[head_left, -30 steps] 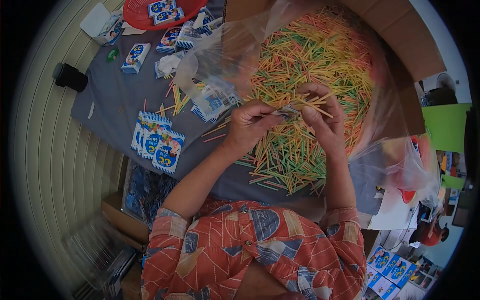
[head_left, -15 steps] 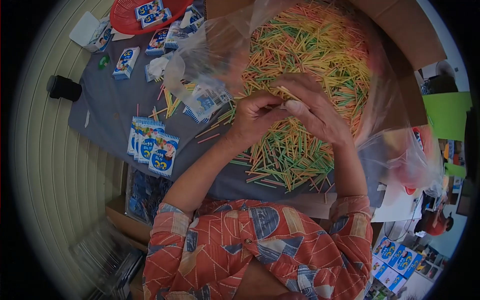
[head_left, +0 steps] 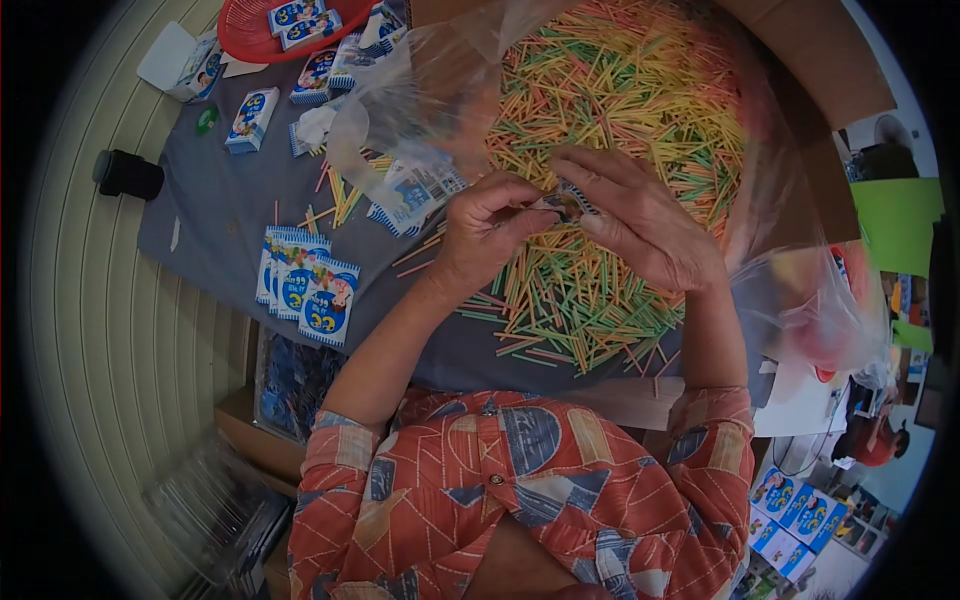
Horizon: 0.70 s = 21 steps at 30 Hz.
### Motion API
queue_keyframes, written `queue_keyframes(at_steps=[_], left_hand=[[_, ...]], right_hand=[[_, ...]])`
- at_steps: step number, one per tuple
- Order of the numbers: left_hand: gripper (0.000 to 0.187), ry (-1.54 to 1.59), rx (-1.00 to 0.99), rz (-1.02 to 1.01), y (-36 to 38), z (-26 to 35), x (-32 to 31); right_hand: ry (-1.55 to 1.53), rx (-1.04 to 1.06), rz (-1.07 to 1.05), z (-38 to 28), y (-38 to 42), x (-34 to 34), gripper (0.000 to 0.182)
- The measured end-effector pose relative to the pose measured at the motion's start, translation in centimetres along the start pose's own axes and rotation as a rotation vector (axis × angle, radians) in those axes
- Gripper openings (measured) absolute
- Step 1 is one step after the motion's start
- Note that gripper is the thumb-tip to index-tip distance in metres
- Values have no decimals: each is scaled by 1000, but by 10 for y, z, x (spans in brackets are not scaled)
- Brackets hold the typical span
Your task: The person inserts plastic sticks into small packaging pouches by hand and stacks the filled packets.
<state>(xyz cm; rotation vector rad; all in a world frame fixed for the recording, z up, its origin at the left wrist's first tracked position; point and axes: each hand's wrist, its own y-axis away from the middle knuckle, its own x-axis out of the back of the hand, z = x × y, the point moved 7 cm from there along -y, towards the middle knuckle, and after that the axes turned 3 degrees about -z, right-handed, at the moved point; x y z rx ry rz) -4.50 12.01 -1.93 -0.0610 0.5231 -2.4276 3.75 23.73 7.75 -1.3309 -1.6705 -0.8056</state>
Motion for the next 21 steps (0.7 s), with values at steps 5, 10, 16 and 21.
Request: queue_keyframes(at_steps=[5, 10, 16, 21], left_hand=[[21, -3, 0, -4, 15, 1, 4], [20, 97, -19, 6, 22, 10, 3], [22, 59, -36, -34, 31, 6, -10], [17, 423, 221, 131, 34, -7, -1]], right_hand=[[-159, 175, -21, -1, 5, 9, 63], [-185, 101, -222, 0, -4, -13, 75], [-494, 108, -281, 7, -7, -31, 87], [-573, 136, 396, -5, -6, 5, 91]])
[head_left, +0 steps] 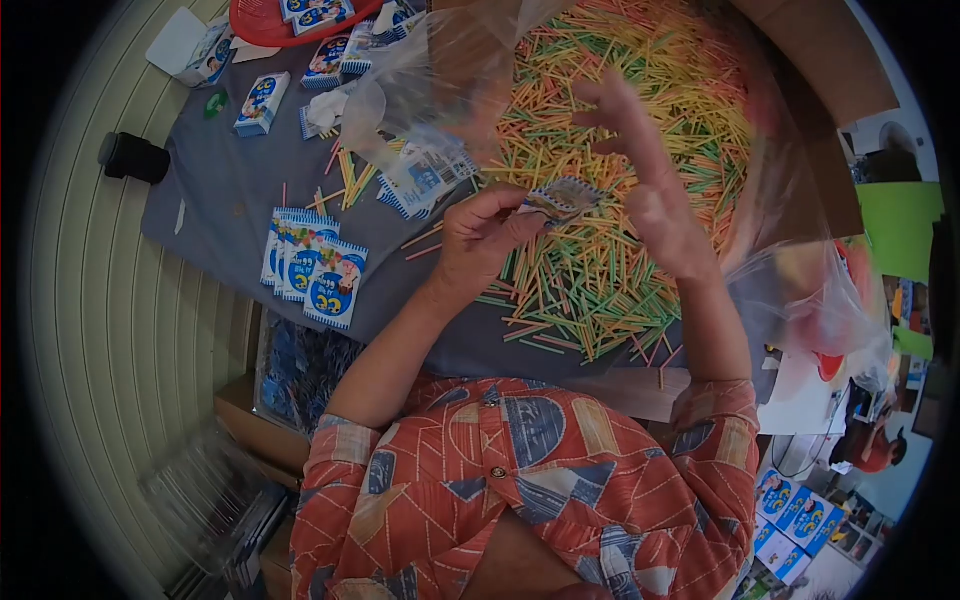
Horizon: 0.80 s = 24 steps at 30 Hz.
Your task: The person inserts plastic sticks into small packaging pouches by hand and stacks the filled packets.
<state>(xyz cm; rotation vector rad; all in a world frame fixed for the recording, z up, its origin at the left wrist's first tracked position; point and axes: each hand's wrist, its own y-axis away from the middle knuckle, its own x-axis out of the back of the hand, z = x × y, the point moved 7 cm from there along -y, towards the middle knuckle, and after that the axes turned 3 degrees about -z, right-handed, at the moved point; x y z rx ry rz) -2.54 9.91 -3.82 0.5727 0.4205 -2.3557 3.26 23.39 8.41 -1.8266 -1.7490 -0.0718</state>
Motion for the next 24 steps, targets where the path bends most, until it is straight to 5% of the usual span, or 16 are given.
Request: queue_keyframes(at_steps=[1, 3, 4, 8, 10, 13, 16, 18, 24], left_hand=[[17, -1, 4, 2, 0, 0, 2], [16, -115, -95, -98, 2, 7, -5], [16, -110, -89, -107, 2, 9, -9], [16, -184, -83, -53, 13, 16, -6], [16, -298, -84, -37, 21, 14, 6], [30, -544, -322, -87, 36, 30, 10], [31, -720, -425, -151, 48, 41, 2], [48, -780, -481, -136, 53, 46, -3], [41, -897, -513, -90, 64, 58, -5]], right_hand=[[-4, -2, 0, 4, 2, -8, 91], [303, -19, -416, 20, 17, -55, 73], [165, -8, -364, 19, 15, -52, 56], [-82, -8, -95, 17, 18, -20, 47], [-213, -223, 94, 31, 39, -3, 27], [220, -426, -68, 35, 72, 0, 22], [283, -315, -16, 22, 88, -10, 23], [330, -281, -9, 17, 93, -9, 24], [303, -322, -23, 11, 92, -28, 31]])
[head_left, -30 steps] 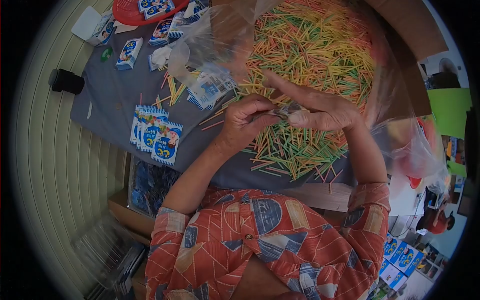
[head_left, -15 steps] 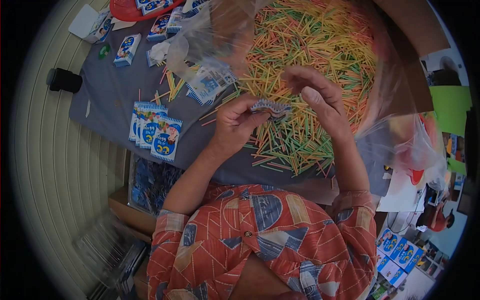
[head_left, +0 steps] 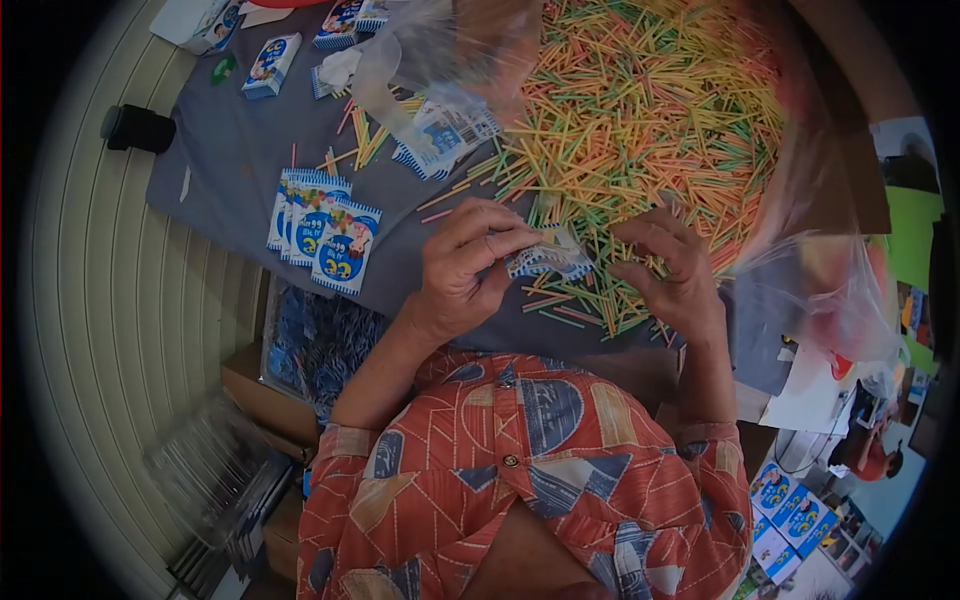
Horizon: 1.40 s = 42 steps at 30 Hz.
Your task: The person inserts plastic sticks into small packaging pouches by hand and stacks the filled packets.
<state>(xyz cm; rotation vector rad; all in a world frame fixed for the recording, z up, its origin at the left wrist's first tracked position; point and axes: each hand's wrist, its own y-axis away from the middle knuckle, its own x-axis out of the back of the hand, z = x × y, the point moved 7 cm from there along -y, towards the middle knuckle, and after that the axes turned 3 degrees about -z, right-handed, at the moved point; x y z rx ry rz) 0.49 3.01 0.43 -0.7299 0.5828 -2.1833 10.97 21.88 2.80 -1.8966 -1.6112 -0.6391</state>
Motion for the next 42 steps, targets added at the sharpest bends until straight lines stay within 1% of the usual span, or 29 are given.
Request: queue_keyframes(at_steps=[1, 2, 4, 5, 6, 7, 8, 9, 10, 11, 12, 14, 15, 17, 18, 19, 20, 21, 22, 24, 25, 27, 31, 33, 37, 39, 40, 42], left_hand=[[41, 4, -1, -4, 0, 4, 3], [36, -18, 52, 20, 1, 5, 10], [27, -27, 179, 40, 8, 3, 28], [22, -28, 258, 37, 17, -2, 47], [19, 41, 464, 82, 35, -16, 69], [18, 98, 671, 125, 52, -34, 90], [18, 113, 674, 113, 60, -49, 108], [18, -220, 697, 24, 61, -56, 123], [19, -559, 702, -62, 61, -59, 130], [23, -919, 448, -116, 53, -43, 120], [23, -914, 437, -120, 44, -38, 110], [27, -998, 375, -67, 27, -25, 93], [27, -993, 370, -62, 19, -21, 83], [29, -833, 204, -80, -1, -9, 63], [29, -850, 211, -66, -6, -12, 61], [28, -777, 223, -99, -11, -19, 55], [26, -707, 237, -128, -16, -27, 50], [25, -737, 237, -150, -20, -34, 46], [24, -782, 244, -169, -22, -41, 46], [23, -760, 253, -196, -26, -48, 44], [23, -796, 264, -182, -28, -50, 47], [25, -837, 274, -234, -30, -58, 41], [26, -889, 302, -242, -29, -78, 35], [28, -921, 305, -313, -26, -83, 31], [28, -873, 333, -330, -32, -86, 38], [27, -838, 269, -256, -43, -83, 47], [27, -827, 268, -258, -44, -87, 44], [24, -937, 227, -345, -45, -91, 33]], right_hand=[[4, -7, -36, -5, -1, -6, 33], [12, -20, -26, -4, 0, -6, 33], [95, 81, -17, -5, 7, 5, 33], [59, -35, -38, 14, 15, 17, 38], [75, -70, -27, 20, 26, 30, 38], [248, -68, 21, 20, 35, 46, 41], [418, -57, 58, 19, 43, 57, 44], [525, -107, -45, 26, 54, 57, 56], [528, -107, -47, 24, 61, 51, 56], [637, -82, -79, 22, 68, 38, 60], [747, -63, -107, 20, 73, 26, 65], [776, -122, -107, 22, 73, 9, 65], [799, -159, -118, 24, 73, 6, 65], [811, -161, -107, 24, 69, 7, 63], [817, -168, -94, 24, 65, 6, 62], [810, -146, -95, 22, 62, 4, 62], [873, -104, -104, 18, 61, 1, 51], [927, -47, -109, 14, 58, -4, 40], [902, 7, -105, 9, 55, -9, 40], [903, 45, -136, 9, 48, -20, 26], [886, 82, -129, 7, 40, -26, 26], [1033, 53, -199, 14, 35, -34, 19], [1153, 151, -252, 17, 18, -42, 15], [959, 94, -318, 26, 17, -39, 14], [907, 45, -315, 21, 16, -27, 15], [837, 43, -174, 11, 15, -10, 17], [842, 35, -179, 9, 15, -4, 17], [744, -127, -139, 18, 13, 16, 22]])
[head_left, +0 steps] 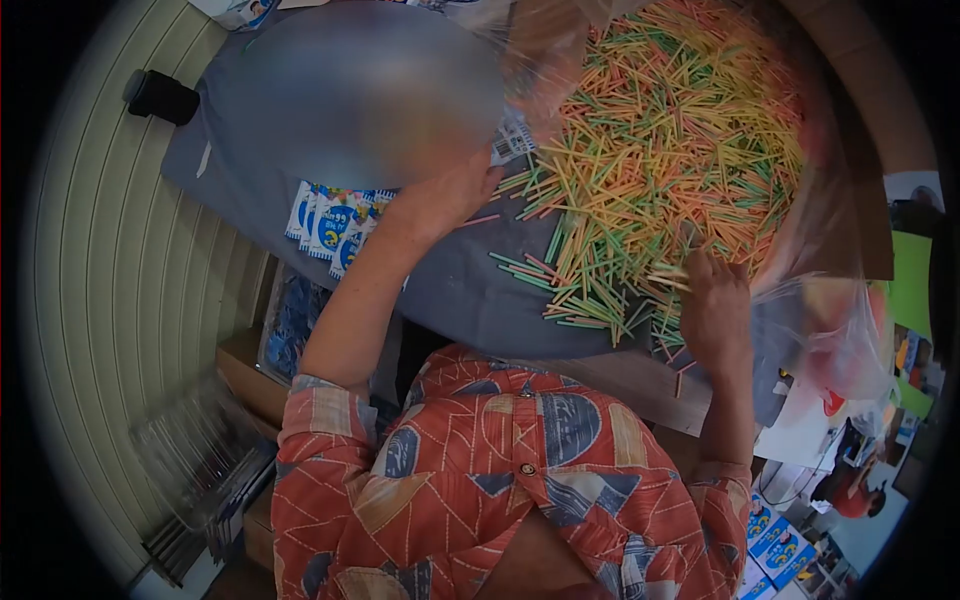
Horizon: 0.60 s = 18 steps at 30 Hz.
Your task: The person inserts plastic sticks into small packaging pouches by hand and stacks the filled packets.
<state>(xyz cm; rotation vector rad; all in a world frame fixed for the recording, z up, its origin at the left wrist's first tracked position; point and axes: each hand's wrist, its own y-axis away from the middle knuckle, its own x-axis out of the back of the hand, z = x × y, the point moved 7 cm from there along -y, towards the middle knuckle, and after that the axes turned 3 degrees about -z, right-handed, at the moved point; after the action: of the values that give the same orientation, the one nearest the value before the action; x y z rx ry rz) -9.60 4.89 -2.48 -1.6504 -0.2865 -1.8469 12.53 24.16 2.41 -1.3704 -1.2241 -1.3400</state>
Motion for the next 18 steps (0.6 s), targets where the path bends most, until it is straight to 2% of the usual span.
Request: queue_keyframes(at_steps=[1, 3, 4, 6, 7, 8, 9, 10, 12, 13, 15, 18], left_hand=[[24, 4, -8, -1, -2, 4, -1], [23, -106, 33, -154, -6, 10, -12], [23, -106, 34, -148, -5, 10, -15], [21, -58, 20, -65, -1, 5, -16], [21, -66, 26, -66, 0, -2, -14], [23, 90, 66, -16, 1, -14, -9], [25, 247, 104, 34, 2, -23, -5], [25, 243, 109, 30, 2, -23, -6], [37, 2, 57, 50, 1, -14, -5], [37, -3, 64, 49, -1, -13, -4], [51, 54, 149, -57, -5, -15, -11], [61, 37, 157, -31, -8, -7, -8]], right_hand=[[1, -9, 0, 5, -3, -3, 22], [-468, -176, 166, 31, -7, -7, 20], [-465, -173, 169, 36, -12, -15, 20], [-1073, -120, 183, 38, -26, -30, 10], [-1080, -113, 181, 31, -31, -30, 10], [-1161, -201, 221, 25, -35, -31, 2], [-1240, -294, 261, 24, -37, -33, 7], [-1246, -293, 256, 27, -40, -39, 7], [-1498, -285, 160, 30, -49, -57, 10], [-1501, -279, 153, 26, -51, -57, 10], [-1133, -98, 238, 9, -53, -37, 13], [-1282, -157, 135, 16, -47, -48, 17]])
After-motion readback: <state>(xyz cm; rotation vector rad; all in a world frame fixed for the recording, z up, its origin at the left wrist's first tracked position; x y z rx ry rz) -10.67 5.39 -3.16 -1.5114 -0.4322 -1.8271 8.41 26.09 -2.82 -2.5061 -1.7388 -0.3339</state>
